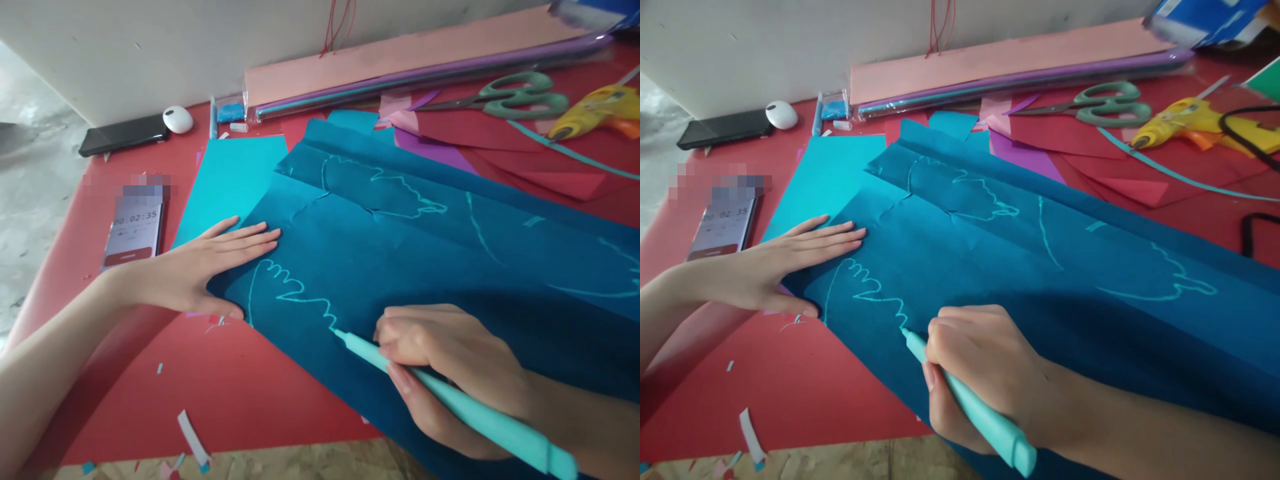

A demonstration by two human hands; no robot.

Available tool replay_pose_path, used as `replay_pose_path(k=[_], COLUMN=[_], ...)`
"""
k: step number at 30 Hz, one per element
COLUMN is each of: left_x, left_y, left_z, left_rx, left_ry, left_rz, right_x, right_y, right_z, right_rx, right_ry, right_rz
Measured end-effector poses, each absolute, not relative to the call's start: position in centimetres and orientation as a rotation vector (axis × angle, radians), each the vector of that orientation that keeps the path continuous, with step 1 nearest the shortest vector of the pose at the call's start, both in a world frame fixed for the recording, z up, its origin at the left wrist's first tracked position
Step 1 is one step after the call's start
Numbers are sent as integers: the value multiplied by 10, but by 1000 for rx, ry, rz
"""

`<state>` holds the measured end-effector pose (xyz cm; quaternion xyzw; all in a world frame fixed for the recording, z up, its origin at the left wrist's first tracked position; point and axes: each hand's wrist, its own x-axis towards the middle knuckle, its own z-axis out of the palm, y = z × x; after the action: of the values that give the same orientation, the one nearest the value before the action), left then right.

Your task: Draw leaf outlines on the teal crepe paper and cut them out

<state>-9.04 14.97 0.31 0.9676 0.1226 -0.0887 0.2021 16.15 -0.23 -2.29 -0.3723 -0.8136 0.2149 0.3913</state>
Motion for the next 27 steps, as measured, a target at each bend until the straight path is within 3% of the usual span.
replay_pose_path(k=[27], left_x=[-91], left_y=[149], left_z=[2], left_rx=[2728], left_ry=[337], left_rz=[-248], right_x=[164], right_y=[-5], right_z=[-22], right_rx=[-937], right_ry=[-2081], right_rz=[489])
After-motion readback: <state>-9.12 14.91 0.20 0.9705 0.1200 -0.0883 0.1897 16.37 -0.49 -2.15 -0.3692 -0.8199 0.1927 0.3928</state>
